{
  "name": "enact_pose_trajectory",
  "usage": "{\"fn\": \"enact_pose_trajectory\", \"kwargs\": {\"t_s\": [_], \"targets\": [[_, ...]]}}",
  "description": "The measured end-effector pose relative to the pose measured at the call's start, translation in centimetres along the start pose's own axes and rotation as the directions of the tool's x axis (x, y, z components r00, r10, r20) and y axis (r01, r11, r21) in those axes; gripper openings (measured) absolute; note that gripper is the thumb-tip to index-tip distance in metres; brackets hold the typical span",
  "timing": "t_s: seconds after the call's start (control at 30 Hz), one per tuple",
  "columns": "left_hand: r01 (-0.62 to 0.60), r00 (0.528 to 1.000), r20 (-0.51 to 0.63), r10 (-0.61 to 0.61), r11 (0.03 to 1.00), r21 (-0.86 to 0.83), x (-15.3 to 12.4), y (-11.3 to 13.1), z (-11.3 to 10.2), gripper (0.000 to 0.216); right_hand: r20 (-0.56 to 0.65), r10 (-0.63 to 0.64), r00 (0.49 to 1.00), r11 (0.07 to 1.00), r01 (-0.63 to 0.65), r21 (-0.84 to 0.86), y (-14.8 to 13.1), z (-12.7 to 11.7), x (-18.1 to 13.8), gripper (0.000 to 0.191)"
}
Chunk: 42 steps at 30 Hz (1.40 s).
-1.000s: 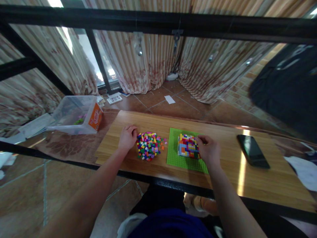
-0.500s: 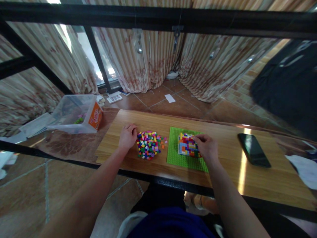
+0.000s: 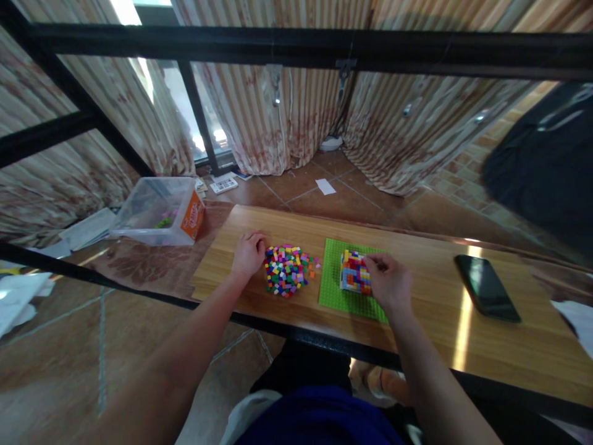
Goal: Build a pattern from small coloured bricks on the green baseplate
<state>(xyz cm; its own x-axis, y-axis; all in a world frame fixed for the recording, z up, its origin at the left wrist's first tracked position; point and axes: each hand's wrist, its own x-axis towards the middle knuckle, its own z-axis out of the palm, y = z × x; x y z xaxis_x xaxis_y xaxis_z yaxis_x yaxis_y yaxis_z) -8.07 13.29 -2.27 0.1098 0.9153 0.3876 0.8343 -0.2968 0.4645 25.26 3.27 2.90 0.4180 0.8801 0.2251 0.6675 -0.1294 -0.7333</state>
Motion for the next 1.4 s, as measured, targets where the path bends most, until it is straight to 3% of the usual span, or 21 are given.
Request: {"fn": "enact_pose_trajectory", "kwargs": {"t_s": [0.07, 0.2, 0.37, 0.57, 0.7, 0.87, 1.07, 1.27, 1.4], "targets": [[-0.002, 1.000, 0.000, 0.002, 1.000, 0.002, 0.0, 0.0, 0.0, 0.024, 0.094, -0.157, 0.983, 0.987, 0.159, -0.021, -1.5, 0.8, -0.7, 0.026], [-0.014, 1.000, -0.007, 0.014, 1.000, 0.004, 0.0, 0.0, -0.1, 0.023, 0.333, -0.384, 0.861, 0.871, 0.458, -0.180, -3.9, 3.1, -1.7, 0.025], [-0.002, 1.000, -0.001, 0.002, 1.000, 0.006, -0.1, 0.1, -0.1, 0.022, 0.516, -0.354, 0.780, 0.750, 0.567, -0.341, -5.3, 5.1, -2.0, 0.022], [-0.012, 1.000, -0.017, 0.012, 1.000, 0.005, -0.1, 0.0, 0.0, 0.022, 0.572, -0.339, 0.747, 0.676, 0.617, -0.404, -5.8, 5.8, -1.9, 0.025], [-0.023, 1.000, -0.015, 0.023, 1.000, 0.006, 0.0, -0.1, 0.0, 0.023, 0.516, -0.365, 0.775, 0.746, 0.575, -0.335, -5.7, 5.5, -2.3, 0.025], [-0.022, 1.000, -0.019, 0.022, 1.000, 0.011, -0.1, -0.2, 0.0, 0.023, 0.295, -0.375, 0.879, 0.901, 0.421, -0.108, -4.5, 3.6, -3.5, 0.024], [-0.016, 1.000, -0.014, 0.016, 1.000, 0.006, -0.1, -0.2, 0.1, 0.023, 0.113, -0.167, 0.979, 0.986, 0.166, 0.015, -0.6, -0.1, -3.5, 0.028], [-0.012, 1.000, -0.017, 0.012, 1.000, 0.017, 0.0, -0.2, 0.1, 0.023, -0.038, -0.010, 0.999, 1.000, 0.010, 0.010, 3.0, -1.7, -1.6, 0.036], [-0.025, 1.000, -0.013, 0.025, 1.000, 0.018, 0.1, -0.2, 0.1, 0.024, -0.031, 0.010, 0.999, 0.998, -0.008, 0.063, 3.8, -1.1, -0.4, 0.038]]}}
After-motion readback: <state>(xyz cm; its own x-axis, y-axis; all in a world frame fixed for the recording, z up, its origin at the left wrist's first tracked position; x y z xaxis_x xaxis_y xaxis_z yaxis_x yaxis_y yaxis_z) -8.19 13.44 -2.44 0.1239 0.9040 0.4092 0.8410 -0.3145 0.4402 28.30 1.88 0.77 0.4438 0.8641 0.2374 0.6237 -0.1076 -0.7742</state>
